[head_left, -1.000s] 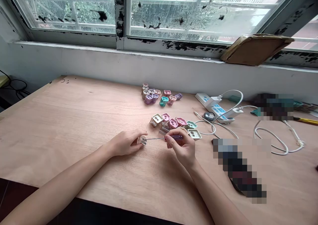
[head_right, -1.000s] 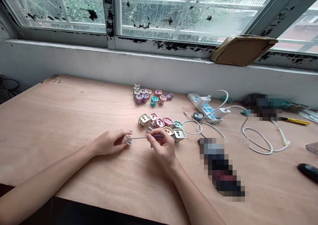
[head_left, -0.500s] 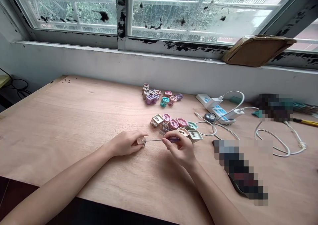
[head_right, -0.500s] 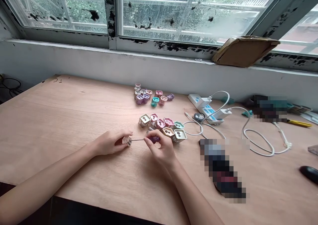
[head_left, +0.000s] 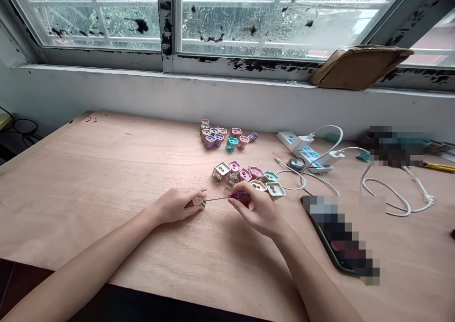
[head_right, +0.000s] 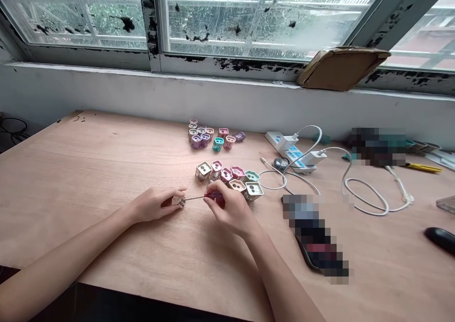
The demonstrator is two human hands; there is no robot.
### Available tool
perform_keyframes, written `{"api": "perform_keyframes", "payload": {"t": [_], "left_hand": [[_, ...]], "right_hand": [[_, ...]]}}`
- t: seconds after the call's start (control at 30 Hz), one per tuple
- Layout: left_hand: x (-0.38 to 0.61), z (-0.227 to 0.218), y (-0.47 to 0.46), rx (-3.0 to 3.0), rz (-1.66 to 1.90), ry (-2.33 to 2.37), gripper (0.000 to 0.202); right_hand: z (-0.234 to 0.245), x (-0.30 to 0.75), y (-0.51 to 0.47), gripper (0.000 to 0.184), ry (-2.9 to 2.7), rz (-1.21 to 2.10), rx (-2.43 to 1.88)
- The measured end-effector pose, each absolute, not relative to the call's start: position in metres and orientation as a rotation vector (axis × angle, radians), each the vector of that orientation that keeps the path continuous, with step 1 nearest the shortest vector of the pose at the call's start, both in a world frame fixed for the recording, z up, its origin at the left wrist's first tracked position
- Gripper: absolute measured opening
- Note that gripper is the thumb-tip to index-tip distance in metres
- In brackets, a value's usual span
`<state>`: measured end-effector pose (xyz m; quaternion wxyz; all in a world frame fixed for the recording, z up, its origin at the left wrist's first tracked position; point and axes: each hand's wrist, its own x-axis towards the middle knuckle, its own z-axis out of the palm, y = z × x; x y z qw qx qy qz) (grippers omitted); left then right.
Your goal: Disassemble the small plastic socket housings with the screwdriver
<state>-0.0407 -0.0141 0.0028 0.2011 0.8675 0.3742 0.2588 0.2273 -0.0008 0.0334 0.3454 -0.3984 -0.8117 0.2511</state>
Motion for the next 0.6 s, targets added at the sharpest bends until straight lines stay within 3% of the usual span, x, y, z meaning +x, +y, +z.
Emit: {"api": "perform_keyframes", "payload": {"t": [0.13, 0.3, 0.43, 0.6], "left_hand": [[-0.0406, 0.0038, -0.0146, 2.412, 0.716, 1.049, 0.026], [-0.0411, 0.0052, -0.0149, 2.403, 0.698, 1.062, 0.023], [-0.0413, 0.0048, -0.0148, 2.400, 0.699, 1.062, 0.025], [-0.0413, 0.0041, -0.0150, 2.402, 0.708, 1.068, 0.025]], "right_hand": [[0.0365, 0.2286, -0.0007, 0.022, -2.121, 0.557, -1.115], [0.0381, 0.2295, 0.0007, 0.014, -2.140, 0.694, -1.063], [0.0381, 0.2307, 0.0015, 0.029, -2.158, 0.533, -1.153], [0.0411, 0.2310, -0.0001, 0.012, -2.153, 0.721, -1.043]]}}
